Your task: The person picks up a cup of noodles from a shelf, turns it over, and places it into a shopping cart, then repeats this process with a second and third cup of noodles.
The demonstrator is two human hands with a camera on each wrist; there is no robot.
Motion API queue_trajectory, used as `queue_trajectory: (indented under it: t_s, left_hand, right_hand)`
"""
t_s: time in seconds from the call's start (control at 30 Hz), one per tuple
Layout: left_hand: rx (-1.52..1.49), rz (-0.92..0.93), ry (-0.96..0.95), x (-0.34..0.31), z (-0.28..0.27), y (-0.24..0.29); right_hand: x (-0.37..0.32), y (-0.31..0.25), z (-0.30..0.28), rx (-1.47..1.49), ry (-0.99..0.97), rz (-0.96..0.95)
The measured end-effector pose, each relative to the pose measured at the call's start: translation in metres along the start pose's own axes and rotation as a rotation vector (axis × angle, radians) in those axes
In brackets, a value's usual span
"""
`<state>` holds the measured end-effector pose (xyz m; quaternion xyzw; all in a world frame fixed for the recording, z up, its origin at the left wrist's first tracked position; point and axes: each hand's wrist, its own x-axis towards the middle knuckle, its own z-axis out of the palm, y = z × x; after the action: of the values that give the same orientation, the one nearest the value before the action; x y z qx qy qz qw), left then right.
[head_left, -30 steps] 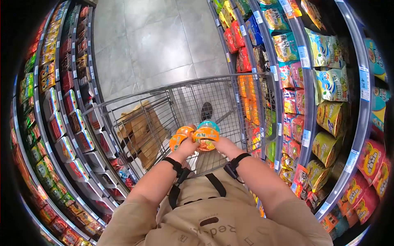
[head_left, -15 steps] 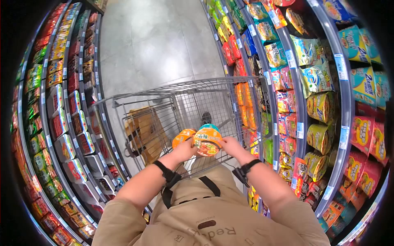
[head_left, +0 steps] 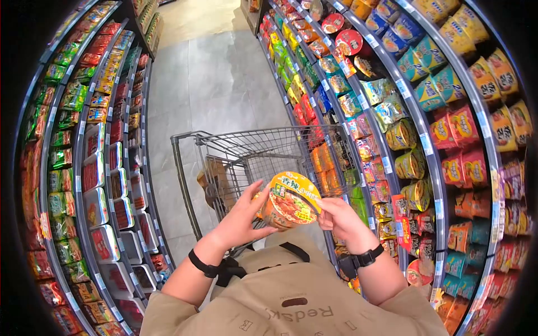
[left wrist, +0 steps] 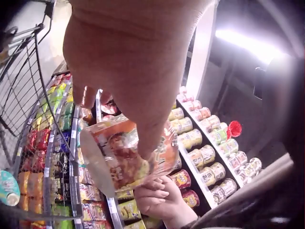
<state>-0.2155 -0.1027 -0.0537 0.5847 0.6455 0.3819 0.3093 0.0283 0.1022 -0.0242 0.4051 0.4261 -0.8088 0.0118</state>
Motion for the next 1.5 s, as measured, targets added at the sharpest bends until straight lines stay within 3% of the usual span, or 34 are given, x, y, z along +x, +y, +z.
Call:
queue_trajectory:
  t_s: [0.07,0.2,0.3,0.4,0.47,0.53,0.6,0.7,0.77,0.93,1.0,1.07,1.13,1.2,1.33,1.5]
  left_hand:
    - [-0.226,0.115,-0.013,-0.012,-0.007,0.010]
    - [-0.338,0.155,0.087,-0.033,0.000,0.021]
    - [-0.489,0.072,0.096,-0.043,0.015,0.029]
    - [-0.655,-0.012,0.053,-0.042,0.027,0.036]
    - [-0.912,-0.093,0.036,-0.037,0.044,0.033]
    - [-0.879,-0.091,-0.007,-0.027,0.051,0.043]
    - [-0.823,-0.093,-0.059,-0.012,0.059,0.060]
    - [-0.780,-0.073,-0.155,0.013,0.090,0.076]
    - [-0.796,-0.071,-0.217,0.033,0.118,0.096]
    - [-0.696,-0.036,-0.384,0.083,0.189,0.166]
    - [-0.489,0.134,-0.407,0.102,0.213,0.203]
    - [-0.460,0.163,-0.439,0.119,0.240,0.225]
    - [-0.368,0.314,-0.411,0.132,0.267,0.243]
    - [-0.308,0.316,-0.426,0.141,0.290,0.264]
    - [-0.292,0.350,-0.458,0.154,0.331,0.297]
    - [-0.509,0.256,-0.455,0.162,0.354,0.319]
  right_hand:
    - [-0.023,0.006,0.018,0.074,-0.025,0.019]
    - [-0.064,0.016,0.060,-0.015,-0.099,-0.031]
    - [-0.085,0.017,0.063,-0.355,-0.054,-0.198]
    - [-0.104,0.020,0.067,-0.500,-0.038,-0.359]
    - [-0.112,0.027,0.047,-0.626,-0.073,-0.425]
    - [-0.129,0.028,0.036,-0.856,-0.025,-0.480]
    - [-0.144,0.040,0.015,-0.790,-0.002,-0.546]
    - [-0.175,0.060,-0.026,-0.529,0.011,-0.491]
    - [-0.194,0.078,-0.059,-0.217,-0.088,-0.485]
    - [-0.272,0.106,-0.122,-0.091,0.017,-0.610]
    - [-0.299,0.120,-0.148,-0.014,0.031,-0.673]
    - [-0.322,0.131,-0.170,0.027,0.057,-0.730]
    - [-0.342,0.142,-0.187,0.068,0.084,-0.780]
    - [-0.354,0.146,-0.200,0.238,0.063,-0.916]
    - [-0.374,0.160,-0.227,0.277,0.070,-0.973]
    - [-0.391,0.160,-0.249,0.309,0.107,-1.024]
